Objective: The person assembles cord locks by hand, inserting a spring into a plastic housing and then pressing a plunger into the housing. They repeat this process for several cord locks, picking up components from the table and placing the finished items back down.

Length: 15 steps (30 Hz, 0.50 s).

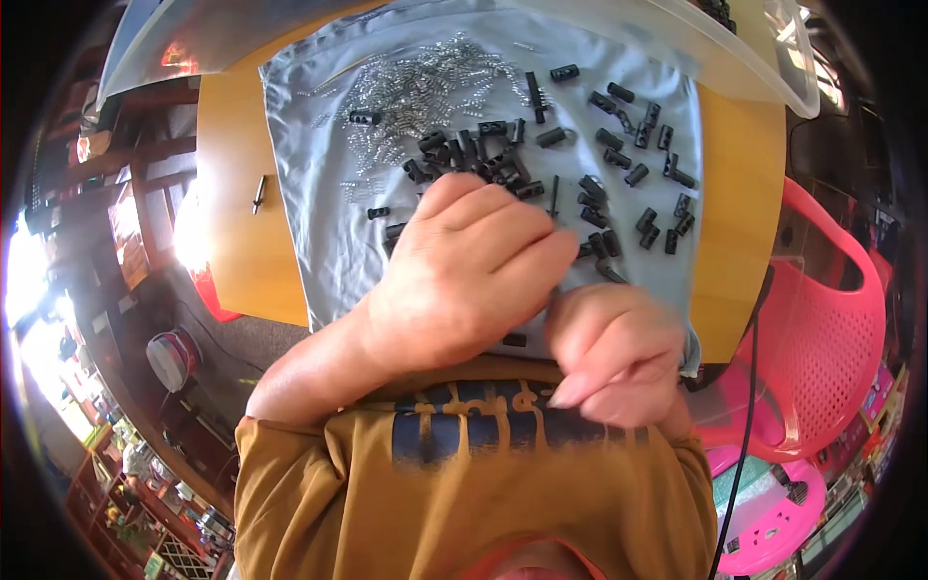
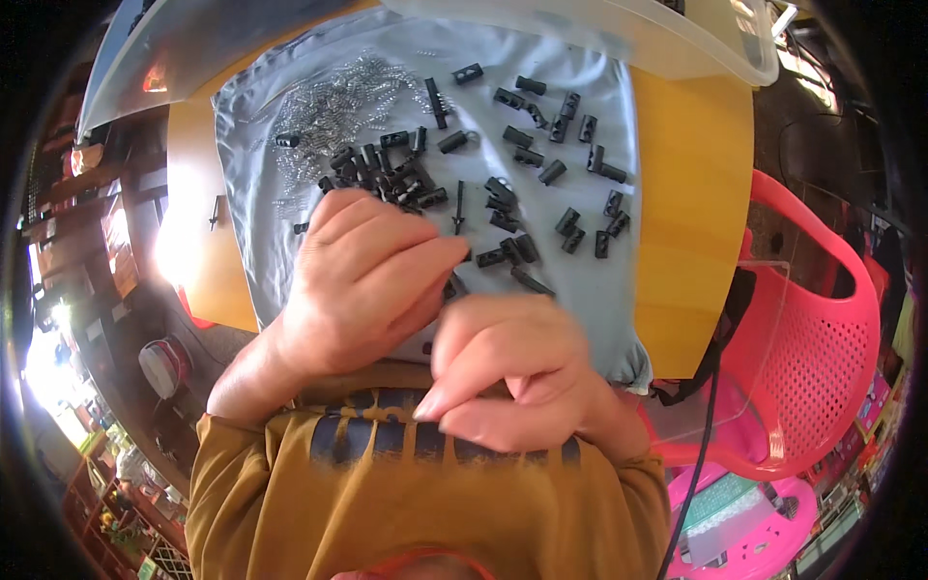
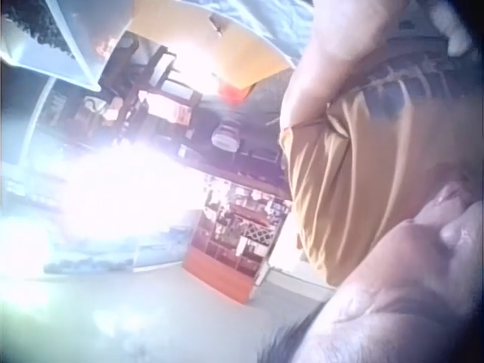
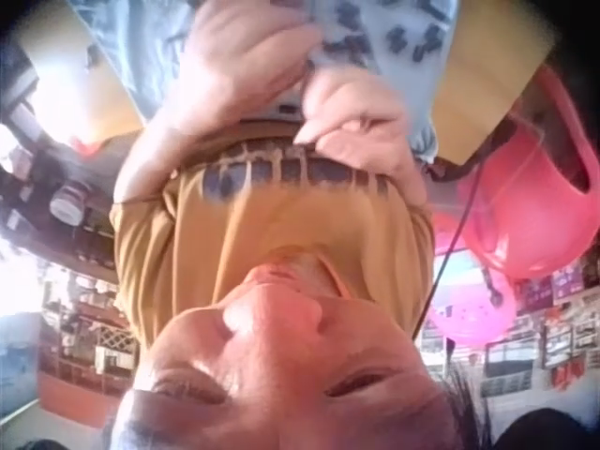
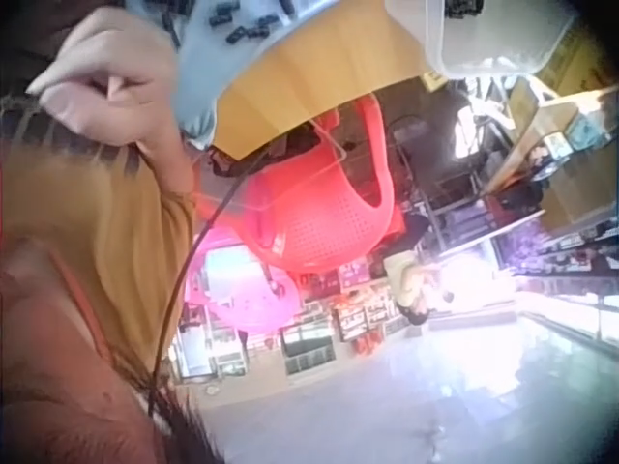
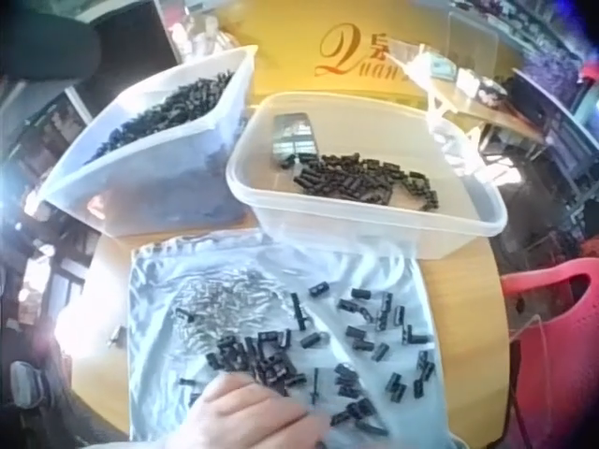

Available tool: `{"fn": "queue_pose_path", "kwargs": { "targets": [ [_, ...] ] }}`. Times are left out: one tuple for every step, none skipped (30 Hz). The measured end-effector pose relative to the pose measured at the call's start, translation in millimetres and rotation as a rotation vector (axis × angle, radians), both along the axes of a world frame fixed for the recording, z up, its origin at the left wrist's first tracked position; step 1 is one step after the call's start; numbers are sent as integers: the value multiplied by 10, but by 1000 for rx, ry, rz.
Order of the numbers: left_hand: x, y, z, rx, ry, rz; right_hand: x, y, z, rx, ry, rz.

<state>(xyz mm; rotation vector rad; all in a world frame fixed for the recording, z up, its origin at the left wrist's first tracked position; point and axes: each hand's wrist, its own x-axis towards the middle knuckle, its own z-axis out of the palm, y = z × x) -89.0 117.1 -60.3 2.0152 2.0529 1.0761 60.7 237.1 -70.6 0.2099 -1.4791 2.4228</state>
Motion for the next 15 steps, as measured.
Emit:
{"fn": "queue_pose_path", "kwargs": {
  "targets": [
    [-3, -54, 47, -29, -115, 39, 15, -29, -19, -52, -16, -108],
    [3, -131, 104, -57, -230, 77, 30, -53, -8, 69, -69, -236],
    [14, -230, 137, -84, -394, 117, 30, -70, -3, 188, -120, -359],
    [28, -302, 176, -87, -394, 124, -9, -46, 53, 424, -132, -392],
    [41, -361, 217, -181, -593, 153, -64, -61, 82, 577, -114, -433],
    [32, -398, 238, -271, -796, 175, -119, -90, 98, 737, -98, -476],
    [-6, -421, 243, -311, -878, 130, -158, -108, 69, 797, -58, -468],
    [-4, -427, 255, -309, -883, 128, -185, -125, 32, 801, -62, -466],
    [12, -448, 279, -362, -1125, 208, -206, -149, -6, 811, -26, -470],
    [28, -464, 290, -413, -1368, 288, -212, -167, -22, 822, 10, -475],
    [57, -467, 267, -360, -1463, 304, -207, -167, 5, 824, -22, -453],
    [60, -470, 274, -360, -1467, 303, -200, -171, 8, 826, -25, -452],
    [64, -471, 290, -336, -1539, 312, -194, -174, 10, 802, -45, -448],
    [71, -473, 300, -311, -1610, 321, -187, -174, 12, 778, -65, -444],
    [72, -481, 299, -312, -1612, 317, -179, -175, 8, 780, -68, -446]
  ]
}}
